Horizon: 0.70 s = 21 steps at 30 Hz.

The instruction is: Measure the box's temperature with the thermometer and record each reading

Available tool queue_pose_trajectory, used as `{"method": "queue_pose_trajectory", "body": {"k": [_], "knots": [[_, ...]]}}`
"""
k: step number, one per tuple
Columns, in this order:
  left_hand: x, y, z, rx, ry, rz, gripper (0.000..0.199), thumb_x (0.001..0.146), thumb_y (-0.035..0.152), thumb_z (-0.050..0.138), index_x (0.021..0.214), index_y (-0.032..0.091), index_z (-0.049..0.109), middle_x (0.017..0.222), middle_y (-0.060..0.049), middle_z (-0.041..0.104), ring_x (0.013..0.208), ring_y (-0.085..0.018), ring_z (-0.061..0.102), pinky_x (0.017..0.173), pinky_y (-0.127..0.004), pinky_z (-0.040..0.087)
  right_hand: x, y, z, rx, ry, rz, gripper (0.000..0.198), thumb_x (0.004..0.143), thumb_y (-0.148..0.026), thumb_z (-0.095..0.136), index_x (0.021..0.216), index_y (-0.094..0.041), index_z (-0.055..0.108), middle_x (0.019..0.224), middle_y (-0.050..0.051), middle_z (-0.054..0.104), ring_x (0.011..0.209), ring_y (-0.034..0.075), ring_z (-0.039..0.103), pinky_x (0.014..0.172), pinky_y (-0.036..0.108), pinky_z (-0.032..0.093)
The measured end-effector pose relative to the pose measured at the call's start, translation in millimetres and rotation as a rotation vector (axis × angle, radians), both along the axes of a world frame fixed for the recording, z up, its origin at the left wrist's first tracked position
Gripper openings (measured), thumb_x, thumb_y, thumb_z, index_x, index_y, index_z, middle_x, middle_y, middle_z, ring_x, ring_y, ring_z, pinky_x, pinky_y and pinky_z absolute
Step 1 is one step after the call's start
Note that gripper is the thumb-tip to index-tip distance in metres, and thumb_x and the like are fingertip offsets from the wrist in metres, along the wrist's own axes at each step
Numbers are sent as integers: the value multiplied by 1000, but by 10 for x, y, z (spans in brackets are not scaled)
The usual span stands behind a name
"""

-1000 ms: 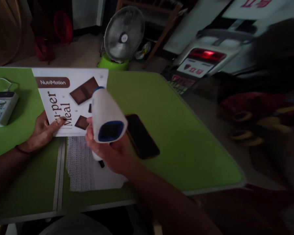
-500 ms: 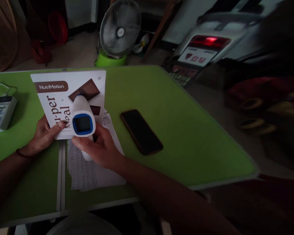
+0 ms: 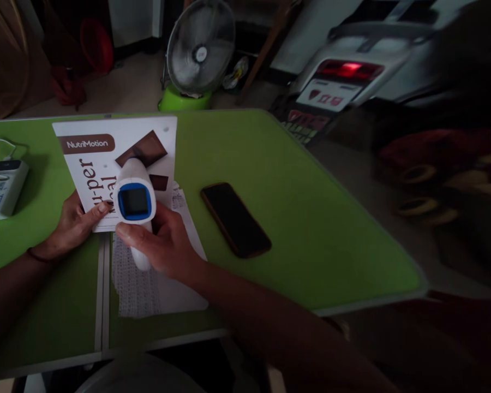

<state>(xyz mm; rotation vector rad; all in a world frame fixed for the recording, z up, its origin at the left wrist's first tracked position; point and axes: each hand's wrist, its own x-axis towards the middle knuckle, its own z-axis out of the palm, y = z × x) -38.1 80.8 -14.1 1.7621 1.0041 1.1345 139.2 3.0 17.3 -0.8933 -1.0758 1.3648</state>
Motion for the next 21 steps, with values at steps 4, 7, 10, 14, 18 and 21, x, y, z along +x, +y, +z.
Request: {"method": "queue_pose_trajectory", "body": {"k": [4,7,10,14,18,21], "knots": [[2,4,-10,0,-6,-20,49,77,59,72,108,22,62,107,-10,71,97,-31,66,86,-52,57,3,-12,39,6,-9,-5,22,73,-34,76,81,-19,61,66,-2,58,57,11,53,54,28,46],[3,-4,4,3,6,-12,50,79,59,71,110,21,61,110,-11,69,100,-31,65,90,-54,55,-2,-10,42,15,-8,-30,22,73,-31,75,86,-19,63,69,-2,60,58,11,55,56,28,47],[1,-8,19,-6,3,-5,51,78,59,71,111,21,62,111,-11,69,101,-32,64,92,-55,55,-4,-3,32,40,-50,-49,22,74,-32,76,87,-20,63,68,-2,60,61,12,56,60,30,48],[6,-8,26,-5,-21,-25,48,77,58,73,109,22,63,108,-10,70,100,-31,66,91,-53,56,-3,-1,28,59,-121,-67,21,75,-34,75,84,-21,62,66,-2,59,66,14,57,62,32,48],[14,-8,22,-14,-35,-34,49,77,59,73,109,22,64,109,-10,70,101,-31,66,92,-52,56,-10,-5,38,55,-121,-72,21,74,-34,74,84,-21,62,65,-2,58,65,14,56,60,31,47],[15,-6,22,-21,-30,-27,51,77,59,73,110,22,63,108,-11,70,101,-32,65,92,-53,55,-18,-3,38,32,-120,-66,20,74,-33,74,83,-21,61,65,-3,59,60,12,54,59,30,47]]}}
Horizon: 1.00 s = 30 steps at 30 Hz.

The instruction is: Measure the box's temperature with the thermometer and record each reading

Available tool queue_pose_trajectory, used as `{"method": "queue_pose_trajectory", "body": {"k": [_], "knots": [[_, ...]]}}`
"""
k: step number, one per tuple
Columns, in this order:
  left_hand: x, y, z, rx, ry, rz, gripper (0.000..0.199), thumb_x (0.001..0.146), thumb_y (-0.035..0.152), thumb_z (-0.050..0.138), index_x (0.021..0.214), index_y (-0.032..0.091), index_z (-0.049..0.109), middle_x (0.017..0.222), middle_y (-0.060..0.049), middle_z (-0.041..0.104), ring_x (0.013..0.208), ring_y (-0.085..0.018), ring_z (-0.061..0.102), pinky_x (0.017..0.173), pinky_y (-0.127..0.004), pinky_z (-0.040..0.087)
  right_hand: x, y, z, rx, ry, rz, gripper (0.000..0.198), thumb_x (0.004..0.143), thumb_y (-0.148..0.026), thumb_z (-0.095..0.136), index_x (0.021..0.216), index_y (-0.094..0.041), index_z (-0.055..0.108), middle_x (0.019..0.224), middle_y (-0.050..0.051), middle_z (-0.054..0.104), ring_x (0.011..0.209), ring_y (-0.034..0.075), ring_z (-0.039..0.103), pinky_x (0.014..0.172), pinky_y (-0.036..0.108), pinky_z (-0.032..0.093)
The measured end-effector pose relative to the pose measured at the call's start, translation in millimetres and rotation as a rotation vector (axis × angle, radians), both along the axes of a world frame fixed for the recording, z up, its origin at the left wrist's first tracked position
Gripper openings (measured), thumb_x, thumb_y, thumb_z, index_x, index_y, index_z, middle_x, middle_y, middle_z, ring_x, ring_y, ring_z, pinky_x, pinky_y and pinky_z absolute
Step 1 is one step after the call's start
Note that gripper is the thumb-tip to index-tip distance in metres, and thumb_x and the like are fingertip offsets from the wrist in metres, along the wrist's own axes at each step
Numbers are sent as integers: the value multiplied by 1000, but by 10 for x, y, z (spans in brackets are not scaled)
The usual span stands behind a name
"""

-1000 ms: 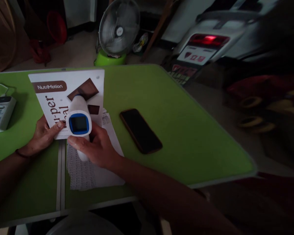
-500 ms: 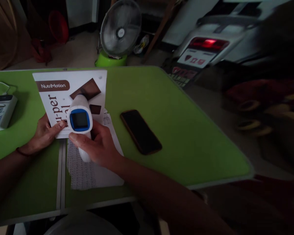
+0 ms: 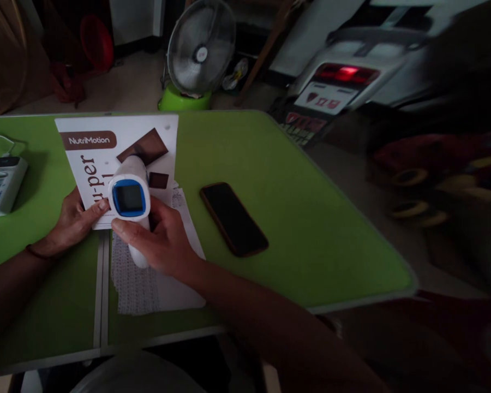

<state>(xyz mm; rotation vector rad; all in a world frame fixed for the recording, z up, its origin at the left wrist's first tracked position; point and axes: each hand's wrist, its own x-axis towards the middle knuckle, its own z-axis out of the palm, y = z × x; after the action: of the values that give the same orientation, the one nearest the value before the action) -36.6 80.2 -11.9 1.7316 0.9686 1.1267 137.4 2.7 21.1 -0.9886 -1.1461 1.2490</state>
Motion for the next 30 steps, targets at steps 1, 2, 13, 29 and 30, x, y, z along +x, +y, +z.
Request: {"method": "queue_pose_trajectory", "body": {"k": [1,2,13,29,30], "knots": [[0,2,2,3,1,-1,51,77,59,73,109,21,64,107,-11,70,101,-32,66,91,-53,56,-2,2,-2,-9,14,6,21,74,-34,74,84,-21,61,66,-3,59,58,11,53,58,30,47],[0,3,6,9,0,-5,50,77,59,73,109,21,64,107,-11,70,100,-32,66,89,-53,57,-2,3,-4,-13,33,9,22,73,-34,75,84,-21,61,66,-3,59,57,11,53,57,30,47],[2,16,-2,35,22,-2,49,78,59,72,108,21,63,107,-11,71,98,-32,66,87,-53,57,10,6,-22,31,-60,-22,25,74,-40,75,85,-21,62,64,-3,58,64,14,56,59,30,46],[-23,-5,58,105,134,40,45,82,60,67,109,24,67,110,-11,67,104,-35,62,96,-62,49,-25,8,7,-25,37,4,26,71,-38,77,79,-20,59,57,-4,59,52,11,53,52,28,47],[-28,1,49,99,133,38,46,81,60,67,109,24,67,111,-12,67,105,-36,61,96,-63,49,-25,8,9,-25,29,5,27,71,-39,77,79,-20,59,57,-4,59,52,11,53,52,28,47]]}}
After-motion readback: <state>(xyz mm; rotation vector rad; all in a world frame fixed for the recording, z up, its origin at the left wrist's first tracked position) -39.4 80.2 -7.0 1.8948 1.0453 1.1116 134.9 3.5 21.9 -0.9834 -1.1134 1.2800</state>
